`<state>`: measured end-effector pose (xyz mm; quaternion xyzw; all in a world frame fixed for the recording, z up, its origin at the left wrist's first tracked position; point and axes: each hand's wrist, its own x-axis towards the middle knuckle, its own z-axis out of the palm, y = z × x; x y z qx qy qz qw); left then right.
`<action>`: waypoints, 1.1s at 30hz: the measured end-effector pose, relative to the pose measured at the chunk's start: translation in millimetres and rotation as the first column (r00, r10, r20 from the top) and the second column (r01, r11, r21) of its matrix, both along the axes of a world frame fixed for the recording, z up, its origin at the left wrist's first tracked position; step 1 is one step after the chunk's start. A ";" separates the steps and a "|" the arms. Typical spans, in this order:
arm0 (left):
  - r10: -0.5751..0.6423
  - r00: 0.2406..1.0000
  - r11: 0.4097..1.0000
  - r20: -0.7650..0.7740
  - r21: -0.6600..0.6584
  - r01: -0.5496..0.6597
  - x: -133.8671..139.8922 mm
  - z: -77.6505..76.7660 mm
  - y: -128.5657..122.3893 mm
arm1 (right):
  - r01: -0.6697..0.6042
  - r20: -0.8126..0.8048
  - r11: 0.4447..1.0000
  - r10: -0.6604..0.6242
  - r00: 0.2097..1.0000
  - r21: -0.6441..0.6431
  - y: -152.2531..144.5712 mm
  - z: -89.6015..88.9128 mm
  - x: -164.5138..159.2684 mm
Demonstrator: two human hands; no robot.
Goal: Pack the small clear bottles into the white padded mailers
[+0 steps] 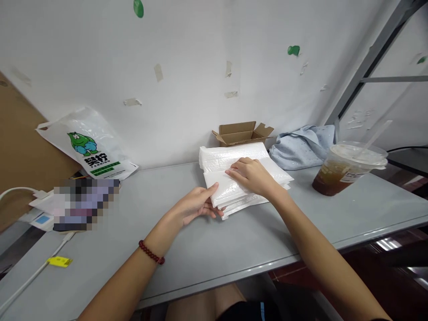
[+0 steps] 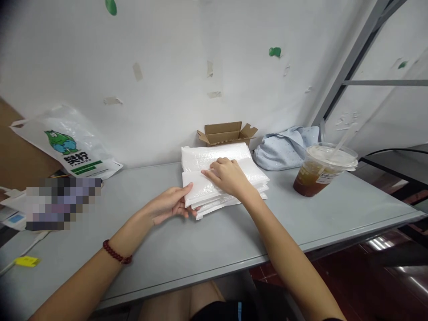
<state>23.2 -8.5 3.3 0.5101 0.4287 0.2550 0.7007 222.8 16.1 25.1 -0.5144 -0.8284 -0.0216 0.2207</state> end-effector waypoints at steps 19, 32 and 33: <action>0.212 0.962 0.974 -0.172 0.121 -0.192 -10.9 1.1 -0.4 | 0.117 -0.166 0.993 -0.114 0.979 0.006 11.4 6.1 30.1; 0.263 0.923 0.958 0.281 -0.187 -0.217 25.9 -15.6 -10.1 | -0.105 -0.006 0.977 0.106 0.994 -0.187 13.1 8.5 21.5; 0.259 0.928 0.958 0.266 -0.190 -0.213 22.8 -14.7 -11.4 | -0.078 -0.005 0.985 0.078 0.997 -0.155 14.8 10.4 22.7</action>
